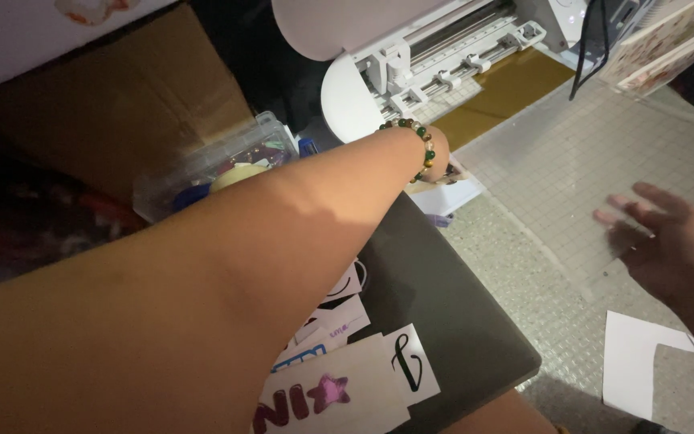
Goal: The person places a sheet of gold vinyl material into a white cutting machine and closes the lid. They then operate a computer using a keyboard and mouse, likely to send a design to the machine. Finally, they return to the machine to retrieve the cut material.
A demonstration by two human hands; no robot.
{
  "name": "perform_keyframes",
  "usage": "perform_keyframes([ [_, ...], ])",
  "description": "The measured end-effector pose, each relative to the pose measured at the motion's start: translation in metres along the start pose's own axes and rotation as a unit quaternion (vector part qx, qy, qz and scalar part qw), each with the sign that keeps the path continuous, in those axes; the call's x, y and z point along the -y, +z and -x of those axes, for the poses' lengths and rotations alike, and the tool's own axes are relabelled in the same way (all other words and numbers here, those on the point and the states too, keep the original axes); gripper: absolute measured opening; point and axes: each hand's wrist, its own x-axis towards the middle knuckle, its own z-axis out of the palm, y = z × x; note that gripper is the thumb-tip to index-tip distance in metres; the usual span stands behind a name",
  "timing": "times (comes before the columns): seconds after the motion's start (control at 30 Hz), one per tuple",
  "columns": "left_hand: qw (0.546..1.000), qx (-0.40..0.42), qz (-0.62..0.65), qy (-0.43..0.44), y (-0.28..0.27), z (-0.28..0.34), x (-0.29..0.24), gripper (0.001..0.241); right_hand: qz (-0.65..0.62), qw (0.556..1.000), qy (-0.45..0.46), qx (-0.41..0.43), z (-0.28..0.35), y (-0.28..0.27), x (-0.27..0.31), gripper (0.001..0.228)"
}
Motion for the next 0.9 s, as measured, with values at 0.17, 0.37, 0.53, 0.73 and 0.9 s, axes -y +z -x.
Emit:
perform_keyframes([
  [0.17,1.0,0.0,0.011,-0.006,-0.001,0.009,0.0,0.024,0.017,1.0,-0.01,-0.004,-0.001,0.002,-0.005,0.035],
  [0.37,1.0,0.001,0.027,-0.013,-0.004,0.018,0.002,0.021,0.008,1.0,-0.015,0.006,0.0,0.004,-0.004,0.036],
  [0.53,0.999,0.004,0.04,-0.017,-0.007,0.023,0.003,0.019,0.01,1.0,-0.026,0.003,0.0,0.003,-0.007,0.04],
  [0.73,0.998,0.006,0.055,-0.022,-0.009,0.03,0.001,0.016,-0.003,1.0,-0.003,-0.006,-0.011,-0.003,-0.014,0.04],
  [0.9,0.997,0.006,0.067,-0.029,-0.005,0.038,0.005,0.014,0.018,0.999,-0.008,-0.033,0.015,0.012,0.003,0.035],
])
